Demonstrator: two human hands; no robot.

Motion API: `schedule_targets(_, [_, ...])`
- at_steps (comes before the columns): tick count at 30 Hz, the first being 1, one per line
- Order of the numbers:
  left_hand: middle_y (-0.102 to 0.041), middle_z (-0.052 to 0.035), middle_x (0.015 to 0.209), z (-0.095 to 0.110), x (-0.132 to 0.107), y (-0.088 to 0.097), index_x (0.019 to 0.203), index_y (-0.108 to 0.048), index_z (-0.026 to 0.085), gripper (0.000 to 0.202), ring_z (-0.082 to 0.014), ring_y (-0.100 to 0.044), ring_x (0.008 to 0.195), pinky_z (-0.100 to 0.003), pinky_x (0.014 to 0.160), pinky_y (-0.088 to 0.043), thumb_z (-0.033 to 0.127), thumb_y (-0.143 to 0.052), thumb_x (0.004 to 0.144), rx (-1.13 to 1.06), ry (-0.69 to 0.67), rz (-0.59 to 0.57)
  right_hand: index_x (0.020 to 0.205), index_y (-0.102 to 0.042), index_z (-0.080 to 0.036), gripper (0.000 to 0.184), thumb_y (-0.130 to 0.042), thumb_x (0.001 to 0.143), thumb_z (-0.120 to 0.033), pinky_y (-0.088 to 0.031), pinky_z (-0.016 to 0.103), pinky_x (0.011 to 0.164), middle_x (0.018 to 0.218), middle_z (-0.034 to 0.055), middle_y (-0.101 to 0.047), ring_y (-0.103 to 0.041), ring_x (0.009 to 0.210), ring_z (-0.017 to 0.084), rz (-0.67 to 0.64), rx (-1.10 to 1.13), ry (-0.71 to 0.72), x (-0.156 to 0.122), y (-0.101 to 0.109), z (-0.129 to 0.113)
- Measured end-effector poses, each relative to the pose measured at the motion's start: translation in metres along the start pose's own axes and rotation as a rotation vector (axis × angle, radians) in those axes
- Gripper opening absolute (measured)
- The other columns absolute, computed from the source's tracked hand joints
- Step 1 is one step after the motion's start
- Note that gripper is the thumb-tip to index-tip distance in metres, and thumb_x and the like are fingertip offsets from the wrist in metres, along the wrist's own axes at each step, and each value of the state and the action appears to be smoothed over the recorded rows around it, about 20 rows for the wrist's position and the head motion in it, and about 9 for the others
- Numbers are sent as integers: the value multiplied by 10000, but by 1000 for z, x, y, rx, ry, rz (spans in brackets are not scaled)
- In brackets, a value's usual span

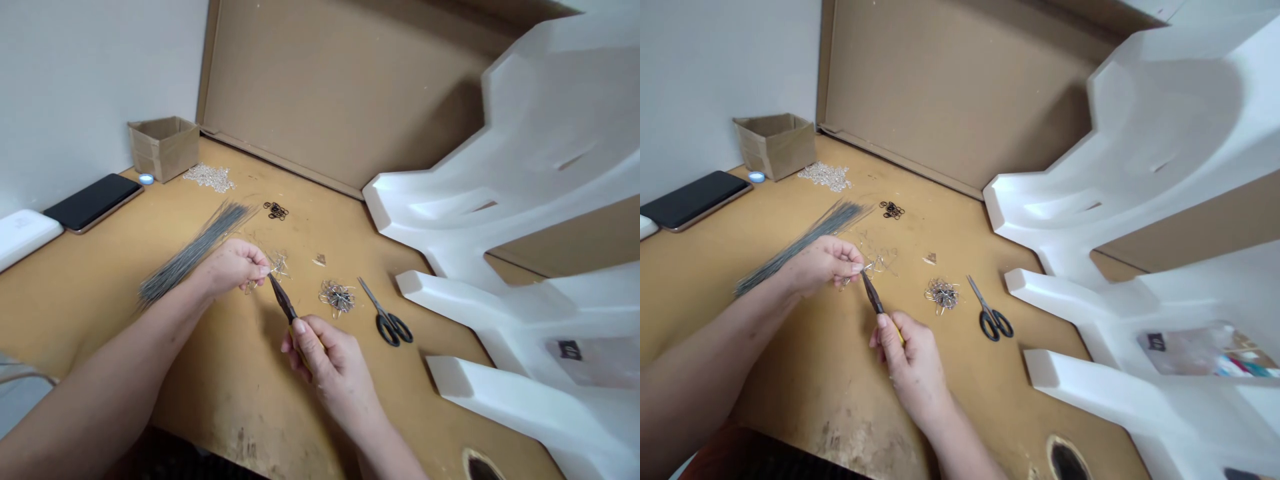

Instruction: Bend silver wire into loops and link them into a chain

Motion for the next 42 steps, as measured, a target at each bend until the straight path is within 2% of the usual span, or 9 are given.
schedule_targets(6, [-486, 52, 368, -1, 0, 0, 447, -499, 137, 189, -31, -346, 303, -174, 351, -281, 40, -527, 607, 61, 41, -6, 549, -487, -193, 369, -386, 855, -372, -330, 230, 447, 444, -17, -465, -430, 420, 105, 42, -292, 145, 1, -2, -1])
schedule_targets(10, [-511, 50, 399, -1, 1, 2, 478, -519, 134, 156, -27, -358, 331, -166, 372, -292, 44, -528, 605, 27, 7, 44, 555, -473, -188, 363, -376, 857, -364, -329, 224, 447, 455, -21, -466, -428, 424, 99, 31, -295, 135, 3, -3, -1])
schedule_targets(13, [-525, 49, 427, 2, 0, 4, 513, -532, 133, 123, -27, -379, 354, -162, 392, -304, 77, -543, 622, -17, -29, 76, 600, -513, -174, 346, -408, 846, -394, -333, 217, 430, 484, -17, -496, -431, 418, 91, 1, -126, 57, 4, -3, 4])
schedule_targets(16, [-531, 53, 445, 6, -2, 5, 544, -537, 134, 95, -25, -385, 363, -159, 403, -308, 88, -547, 626, -41, -56, 109, 655, -544, -161, 326, -462, 821, -428, -356, 214, 421, 528, -6, -533, -458, 432, 92, -41, 220, -38, 5, -4, 11])
schedule_targets(19, [-532, 54, 454, 9, -3, 4, 552, -534, 135, 88, -25, -393, 377, -157, 412, -317, 80, -540, 619, -73, -93, 111, 607, -505, -161, 324, -531, 781, -433, -367, 202, 392, 560, 10, -570, -495, 446, 96, -107, 610, -113, 7, -9, 17])
schedule_targets(22, [-533, 52, 462, 10, -3, 2, 551, -527, 138, 84, -29, -404, 386, -162, 422, -339, 79, -538, 609, -108, -130, 97, 580, -480, -154, 318, -562, 770, -394, -358, 184, 352, 578, 36, -613, -510, 422, 93, -171, 835, -165, 10, -13, 18])
schedule_targets(31, [-548, 39, 500, 9, -1, -1, 586, -536, 140, 47, -41, -445, 429, -173, 450, -378, 101, -558, 603, -155, -199, 47, 588, -490, -138, 298, -504, 827, -314, -361, 155, 305, 577, 48, -632, -528, 380, 86, -293, 1090, -209, 12, -17, 14])
schedule_targets(37, [-545, 36, 512, 10, -2, -1, 593, -527, 145, 62, -54, -465, 457, -181, 476, -386, 86, -534, 611, -162, -223, 91, 597, -512, -131, 296, -517, 822, -324, -389, 133, 304, 593, 29, -608, -530, 421, 72, -415, 1266, -329, 11, -20, 20])
schedule_targets(42, [-533, 39, 543, 12, -5, -4, 620, -525, 153, 49, -60, -466, 500, -185, 515, -395, 104, -527, 627, -162, -340, 142, 612, -519, -132, 281, -527, 817, -324, -421, 124, 322, 610, 27, -590, -533, 456, 69, -473, 1379, -401, 8, -23, 21])
Point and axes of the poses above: each hand's wrist, its own x-axis towards the middle knuckle, its own y-axis out of the back of the hand, z = x × y, the point moved 6 cm from there along x, towards the middle knuckle
